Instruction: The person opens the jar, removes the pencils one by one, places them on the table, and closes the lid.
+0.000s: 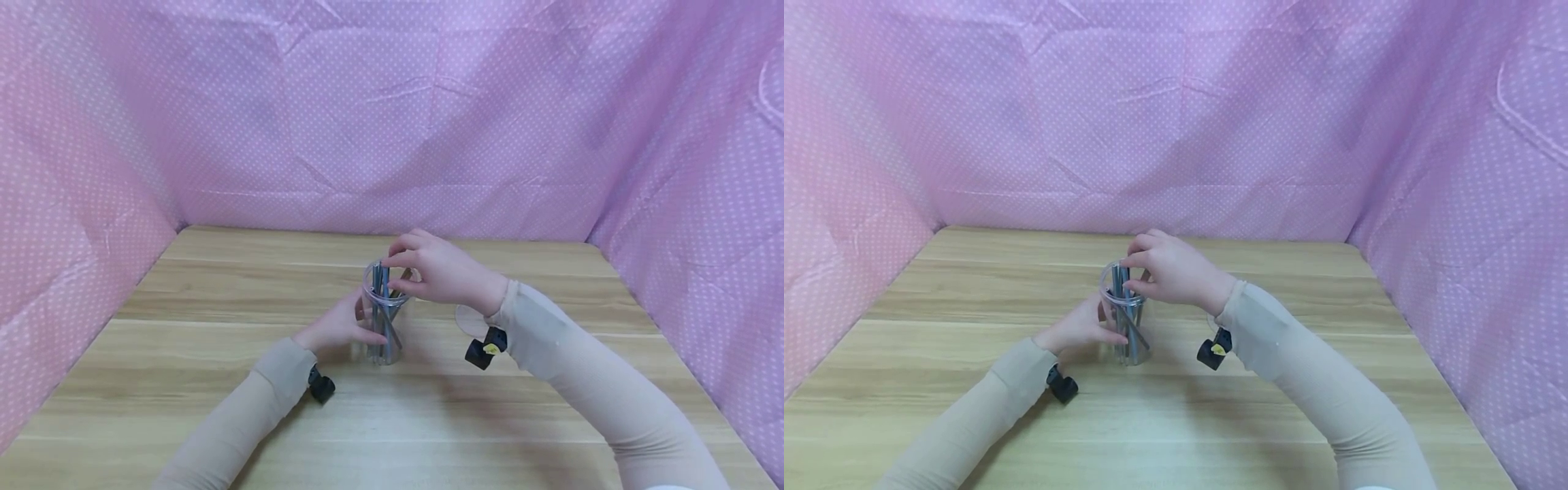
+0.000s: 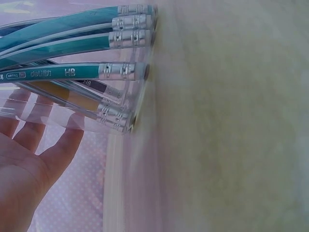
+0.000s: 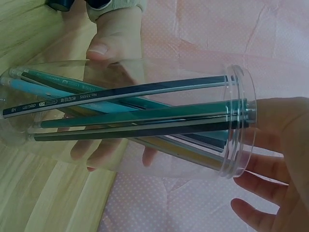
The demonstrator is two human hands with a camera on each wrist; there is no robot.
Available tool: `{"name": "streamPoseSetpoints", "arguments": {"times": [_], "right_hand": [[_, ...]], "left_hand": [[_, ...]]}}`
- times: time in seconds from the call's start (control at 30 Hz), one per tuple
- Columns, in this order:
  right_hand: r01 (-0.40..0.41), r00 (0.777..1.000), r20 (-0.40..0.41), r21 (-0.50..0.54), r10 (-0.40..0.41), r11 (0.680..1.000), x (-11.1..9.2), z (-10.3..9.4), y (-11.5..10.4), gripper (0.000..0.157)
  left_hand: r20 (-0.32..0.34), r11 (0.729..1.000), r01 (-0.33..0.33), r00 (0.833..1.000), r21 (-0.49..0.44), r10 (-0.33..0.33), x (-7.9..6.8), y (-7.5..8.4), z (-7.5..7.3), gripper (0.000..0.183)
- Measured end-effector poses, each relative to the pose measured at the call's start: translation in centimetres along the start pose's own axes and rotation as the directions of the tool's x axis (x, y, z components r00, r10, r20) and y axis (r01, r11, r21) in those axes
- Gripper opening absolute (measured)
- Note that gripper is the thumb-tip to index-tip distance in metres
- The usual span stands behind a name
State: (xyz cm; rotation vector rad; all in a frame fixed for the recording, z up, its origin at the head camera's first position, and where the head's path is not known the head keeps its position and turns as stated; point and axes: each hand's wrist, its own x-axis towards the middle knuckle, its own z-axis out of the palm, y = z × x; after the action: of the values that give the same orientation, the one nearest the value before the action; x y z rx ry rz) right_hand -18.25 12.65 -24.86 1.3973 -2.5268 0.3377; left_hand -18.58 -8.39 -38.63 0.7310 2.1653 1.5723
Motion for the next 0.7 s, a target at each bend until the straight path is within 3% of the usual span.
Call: {"name": "streamPoseSetpoints", "arguments": {"times": [0.43,0.7], "right_hand": [[0.056,0.998,-0.026,0.049,-0.055,0.997,0.14,0.17,0.03,0.020],[0.081,0.997,0.009,0.092,-0.082,0.992,0.72,0.01,-0.33,0.013]], "left_hand": [[0.004,0.999,-0.031,1.000,0.009,0.030,-0.07,-0.11,0.08,0.096],[0.008,0.998,-0.061,0.998,-0.006,0.061,-0.19,0.12,0.30,0.092]]}}
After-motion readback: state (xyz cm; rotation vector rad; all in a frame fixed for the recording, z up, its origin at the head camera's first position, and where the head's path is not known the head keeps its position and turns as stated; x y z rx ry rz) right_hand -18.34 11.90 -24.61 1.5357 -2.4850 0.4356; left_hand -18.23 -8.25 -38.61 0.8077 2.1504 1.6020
